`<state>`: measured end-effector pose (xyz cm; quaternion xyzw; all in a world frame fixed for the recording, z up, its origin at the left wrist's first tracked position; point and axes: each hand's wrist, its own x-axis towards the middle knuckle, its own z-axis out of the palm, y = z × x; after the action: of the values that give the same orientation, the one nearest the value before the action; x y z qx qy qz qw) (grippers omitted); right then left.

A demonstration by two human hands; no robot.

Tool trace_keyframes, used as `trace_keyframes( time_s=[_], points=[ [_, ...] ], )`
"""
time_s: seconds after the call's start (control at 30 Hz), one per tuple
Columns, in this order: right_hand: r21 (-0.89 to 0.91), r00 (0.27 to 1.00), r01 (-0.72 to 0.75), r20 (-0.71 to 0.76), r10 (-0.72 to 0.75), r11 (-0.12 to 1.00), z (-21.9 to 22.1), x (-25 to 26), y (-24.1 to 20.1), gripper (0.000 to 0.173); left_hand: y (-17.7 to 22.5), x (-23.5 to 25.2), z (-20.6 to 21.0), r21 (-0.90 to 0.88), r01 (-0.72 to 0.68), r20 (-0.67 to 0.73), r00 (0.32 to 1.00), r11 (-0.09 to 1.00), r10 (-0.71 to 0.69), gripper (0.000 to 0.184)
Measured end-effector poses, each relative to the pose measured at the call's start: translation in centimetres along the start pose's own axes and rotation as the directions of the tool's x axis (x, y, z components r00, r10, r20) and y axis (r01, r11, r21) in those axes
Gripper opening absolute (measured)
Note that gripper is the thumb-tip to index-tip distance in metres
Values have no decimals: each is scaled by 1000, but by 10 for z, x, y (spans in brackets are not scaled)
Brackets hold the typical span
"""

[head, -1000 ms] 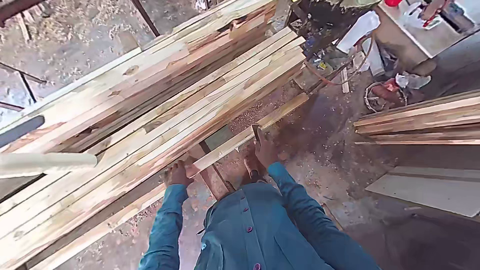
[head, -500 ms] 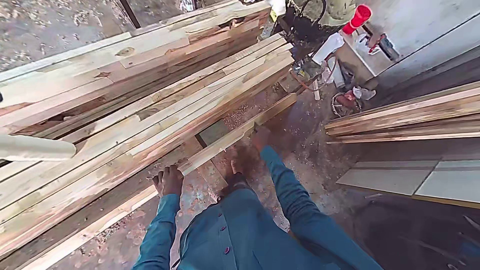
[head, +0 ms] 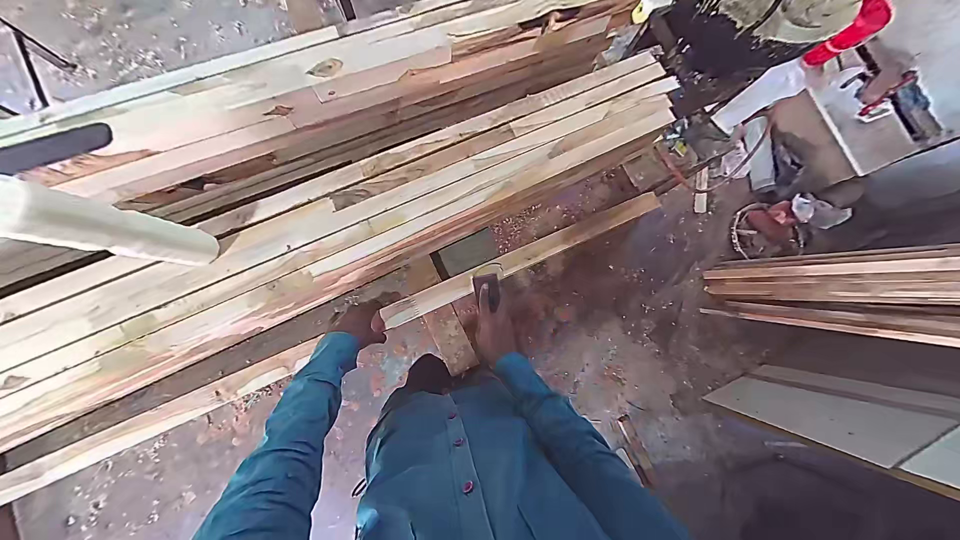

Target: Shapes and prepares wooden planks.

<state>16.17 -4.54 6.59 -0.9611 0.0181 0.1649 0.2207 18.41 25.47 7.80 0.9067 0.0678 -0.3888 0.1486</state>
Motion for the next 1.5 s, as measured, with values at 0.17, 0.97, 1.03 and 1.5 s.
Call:
trace_keyframes(
  time_s=[0.17, 0.97, 1.03, 1.5],
  points=[
    [70, 981, -192, 1, 193, 979, -54, -17, -24, 56, 19, -32, 10, 56, 115, -167, 980, 992, -104, 57],
    [35, 964, -262, -37, 264, 964, 72, -81, -198, 61, -157, -23, -13, -199, -272, 171, 937, 942, 306, 96],
    [62, 944, -329, 5, 329, 942, 52, -91, -213, 54, -152, -34, -4, -81, -239, 67, 967, 968, 244, 92],
    [102, 905, -419, 130, 406, 902, 41, -79, -240, 39, -135, -67, 15, 31, -103, -87, 991, 994, 105, 90]
  ],
)
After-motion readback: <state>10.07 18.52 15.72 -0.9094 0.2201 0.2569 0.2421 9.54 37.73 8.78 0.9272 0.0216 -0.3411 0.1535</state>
